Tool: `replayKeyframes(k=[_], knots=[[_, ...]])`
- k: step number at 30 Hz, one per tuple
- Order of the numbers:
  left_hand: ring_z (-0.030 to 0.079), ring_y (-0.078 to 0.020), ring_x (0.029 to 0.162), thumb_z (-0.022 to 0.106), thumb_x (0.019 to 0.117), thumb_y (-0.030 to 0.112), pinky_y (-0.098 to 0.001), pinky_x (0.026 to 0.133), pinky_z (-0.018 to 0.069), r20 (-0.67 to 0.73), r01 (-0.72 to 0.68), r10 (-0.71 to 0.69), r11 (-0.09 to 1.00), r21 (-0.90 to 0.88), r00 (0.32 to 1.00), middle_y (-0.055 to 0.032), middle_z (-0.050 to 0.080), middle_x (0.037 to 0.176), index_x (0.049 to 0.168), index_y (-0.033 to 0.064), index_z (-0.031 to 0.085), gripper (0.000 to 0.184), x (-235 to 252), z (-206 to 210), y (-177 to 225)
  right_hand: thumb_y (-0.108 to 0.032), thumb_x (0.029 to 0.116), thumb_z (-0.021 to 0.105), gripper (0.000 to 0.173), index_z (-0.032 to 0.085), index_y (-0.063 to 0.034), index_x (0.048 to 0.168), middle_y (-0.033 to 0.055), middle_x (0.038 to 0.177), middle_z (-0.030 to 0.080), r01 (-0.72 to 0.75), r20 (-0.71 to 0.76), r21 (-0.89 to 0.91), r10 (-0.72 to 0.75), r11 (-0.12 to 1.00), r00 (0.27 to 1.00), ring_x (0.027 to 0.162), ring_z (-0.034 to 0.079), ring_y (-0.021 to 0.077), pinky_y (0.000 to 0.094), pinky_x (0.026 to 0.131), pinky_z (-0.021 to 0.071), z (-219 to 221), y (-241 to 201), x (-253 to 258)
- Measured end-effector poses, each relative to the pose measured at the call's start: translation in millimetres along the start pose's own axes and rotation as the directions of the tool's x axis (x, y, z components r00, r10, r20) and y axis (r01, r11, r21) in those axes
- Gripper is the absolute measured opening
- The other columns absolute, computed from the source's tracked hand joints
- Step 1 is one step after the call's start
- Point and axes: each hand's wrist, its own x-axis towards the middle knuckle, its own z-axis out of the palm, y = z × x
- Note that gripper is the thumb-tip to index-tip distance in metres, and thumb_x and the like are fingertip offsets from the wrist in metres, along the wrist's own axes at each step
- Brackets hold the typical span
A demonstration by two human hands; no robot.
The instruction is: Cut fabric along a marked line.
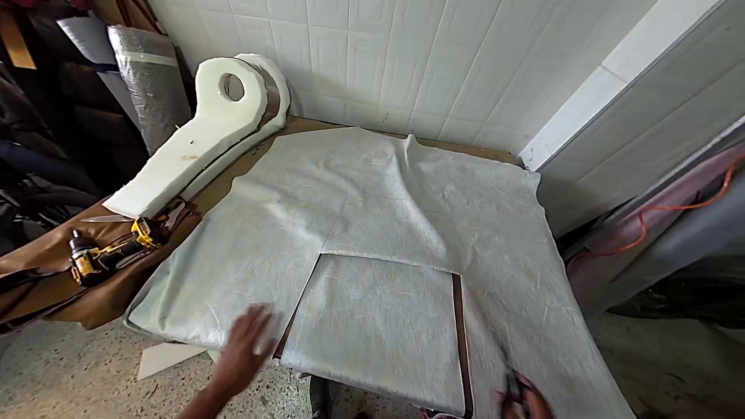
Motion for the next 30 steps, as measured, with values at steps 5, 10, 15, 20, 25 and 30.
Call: replayKeyframes(k=[5, 10, 15, 20, 25, 30], knots=[[0.013, -0.0208, 0.159, 0.043, 0.0938, 0.078, -0.0579, 0.128, 0.0142, 0.144, -0.273, 0.281, 0.959, -0.073, 0.949, 0.0022, 0.023, 0.171, 0.159, 0.0403, 0.036, 0.075, 73.5, 72.3, 125.4, -0.069, 0.0811, 0.072, 0.054, 0.074, -0.0227, 0.110, -0.0050, 0.159, 0.046, 0.314, 0.174, -0.082, -0.297, 0.946, 0.939, 0.153, 0.032, 0.0177, 0.0451, 0.123, 0.0355, 111.3, -101.0, 26.2], [0.002, -0.0268, 0.160, 0.025, 0.0970, 0.078, -0.0648, 0.126, 0.0056, 0.221, -0.234, 0.206, 0.966, 0.108, 0.953, -0.0018, 0.010, 0.174, 0.164, 0.0345, 0.023, 0.080, 113.6, 101.6, 148.2, -0.076, 0.0876, 0.056, 0.065, 0.072, -0.0159, 0.107, 0.0004, 0.157, 0.048, 0.316, 0.237, -0.175, -0.271, 0.933, 0.933, 0.152, 0.034, 0.0179, 0.0450, 0.124, 0.0308, 145.3, -139.4, 83.7], [0.002, -0.0289, 0.160, 0.027, 0.0977, 0.076, -0.0664, 0.126, 0.0064, 0.177, -0.265, 0.237, 0.951, 0.161, 0.955, -0.0028, 0.010, 0.174, 0.165, 0.0347, 0.021, 0.079, 34.0, 109.7, 145.5, -0.076, 0.0873, 0.057, 0.063, 0.071, -0.0168, 0.107, -0.0008, 0.160, 0.045, 0.328, 0.252, -0.201, -0.275, 0.923, 0.928, 0.153, 0.032, 0.0168, 0.0437, 0.126, 0.0281, 138.5, -113.4, 12.5], [0.011, -0.0251, 0.160, 0.043, 0.0942, 0.075, -0.0607, 0.125, 0.0198, 0.257, -0.263, 0.241, 0.963, 0.054, 0.936, 0.0004, 0.016, 0.173, 0.161, 0.0388, 0.029, 0.078, -75.9, 88.8, 137.7, -0.070, 0.0820, 0.070, 0.063, 0.074, -0.0110, 0.104, 0.0032, 0.153, 0.053, 0.273, 0.362, -0.101, -0.220, 0.957, 0.906, 0.144, 0.047, 0.0194, 0.0449, 0.116, 0.0433, 86.4, -96.8, -94.0], [0.042, -0.0153, 0.147, 0.055, 0.0972, 0.062, -0.0488, 0.120, 0.0375, 0.204, -0.218, 0.232, 0.972, -0.093, 0.951, 0.0072, 0.048, 0.157, 0.139, 0.0353, 0.062, 0.050, -58.9, 32.4, 115.6, -0.062, 0.0807, 0.078, 0.053, 0.072, -0.0132, 0.100, 0.0018, 0.144, 0.060, 0.173, 0.298, 0.063, -0.184, 0.983, 0.937, 0.125, 0.061, 0.0161, 0.0426, 0.102, 0.0554, 50.8, -87.2, -58.7], [0.048, -0.0182, 0.142, 0.053, 0.1011, 0.053, -0.0489, 0.119, 0.0389, 0.044, -0.163, 0.165, 0.985, -0.050, 0.985, 0.0025, 0.057, 0.149, 0.133, 0.0248, 0.069, 0.046, 144.9, -28.8, 52.9, -0.060, 0.0879, 0.070, 0.057, 0.068, -0.0161, 0.124, 0.0052, 0.116, 0.070, 0.075, 0.141, 0.032, -0.078, 0.997, 0.987, 0.099, 0.069, 0.0213, 0.0515, 0.084, 0.0598, 33.7, -61.6, 118.7]])
